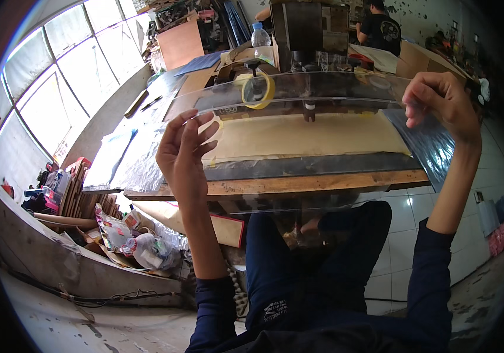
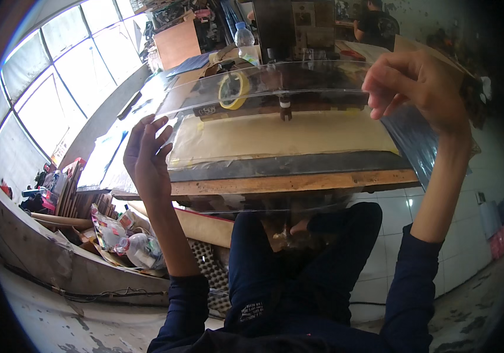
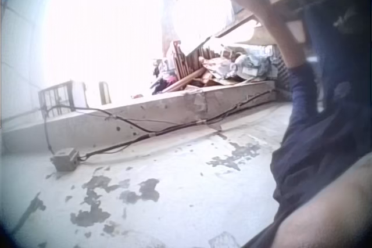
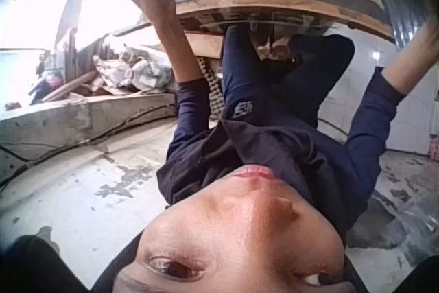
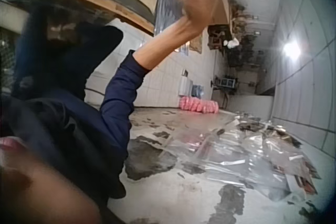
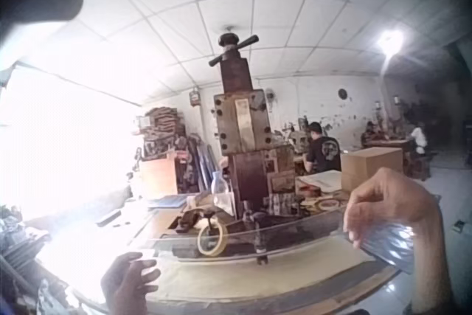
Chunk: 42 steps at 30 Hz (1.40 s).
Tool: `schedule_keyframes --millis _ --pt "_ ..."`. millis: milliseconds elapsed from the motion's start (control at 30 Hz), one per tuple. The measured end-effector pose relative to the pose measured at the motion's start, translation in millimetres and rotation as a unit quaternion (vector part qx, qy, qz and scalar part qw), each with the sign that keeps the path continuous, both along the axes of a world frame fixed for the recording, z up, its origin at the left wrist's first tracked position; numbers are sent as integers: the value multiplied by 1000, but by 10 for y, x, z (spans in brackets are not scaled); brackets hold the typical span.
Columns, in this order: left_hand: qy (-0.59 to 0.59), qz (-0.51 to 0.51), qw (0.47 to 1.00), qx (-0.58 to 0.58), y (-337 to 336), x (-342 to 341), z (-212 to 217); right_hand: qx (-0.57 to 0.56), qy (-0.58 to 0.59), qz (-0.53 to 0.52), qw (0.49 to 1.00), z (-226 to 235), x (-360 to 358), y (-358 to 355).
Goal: The person handles and folds transparent plastic sheets, then aligns and smooths them onto the worktable under a press machine by hand.
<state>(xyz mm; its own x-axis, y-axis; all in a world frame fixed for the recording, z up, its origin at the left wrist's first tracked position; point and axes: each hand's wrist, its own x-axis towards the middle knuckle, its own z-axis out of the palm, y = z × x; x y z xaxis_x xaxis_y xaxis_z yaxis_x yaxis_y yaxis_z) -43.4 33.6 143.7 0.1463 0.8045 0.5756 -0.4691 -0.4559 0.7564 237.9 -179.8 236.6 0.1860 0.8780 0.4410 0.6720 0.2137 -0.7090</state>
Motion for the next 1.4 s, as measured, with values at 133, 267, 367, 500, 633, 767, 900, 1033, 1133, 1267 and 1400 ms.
schedule_keyframes --millis 133,267,367,500,633,767,900,1033,1133,1267,1400 --pt "-1 -22 1000 -1 -43 92 14 0 -4 -35 999 18 -63 -138" --pt "13 -18 1000 -1 -120 125 -7 14 8 -56 998 -96 52 -137" --pt "37 -52 998 1 -242 193 -14 5 33 -84 996 -166 172 -179" --pt "50 -70 996 8 -351 264 -27 -4 43 -107 993 -256 320 -216" --pt "48 -88 995 9 -411 332 -6 11 50 -114 992 -241 310 -320" --pt "50 -76 996 9 -404 332 -2 22 58 -124 990 -263 271 -335" --pt "51 -22 998 1 -315 270 -21 51 56 -113 991 -338 207 -279" --pt "43 -1 999 -11 -187 234 -64 57 70 -85 992 -356 115 -253" --pt "29 -4 999 -12 -138 212 -77 56 65 -69 994 -344 75 -251" --pt "20 -6 1000 -22 -107 193 -112 51 68 -52 995 -343 29 -227" --pt "6 -12 1000 -27 -88 183 -135 56 72 -51 995 -347 -10 -214"
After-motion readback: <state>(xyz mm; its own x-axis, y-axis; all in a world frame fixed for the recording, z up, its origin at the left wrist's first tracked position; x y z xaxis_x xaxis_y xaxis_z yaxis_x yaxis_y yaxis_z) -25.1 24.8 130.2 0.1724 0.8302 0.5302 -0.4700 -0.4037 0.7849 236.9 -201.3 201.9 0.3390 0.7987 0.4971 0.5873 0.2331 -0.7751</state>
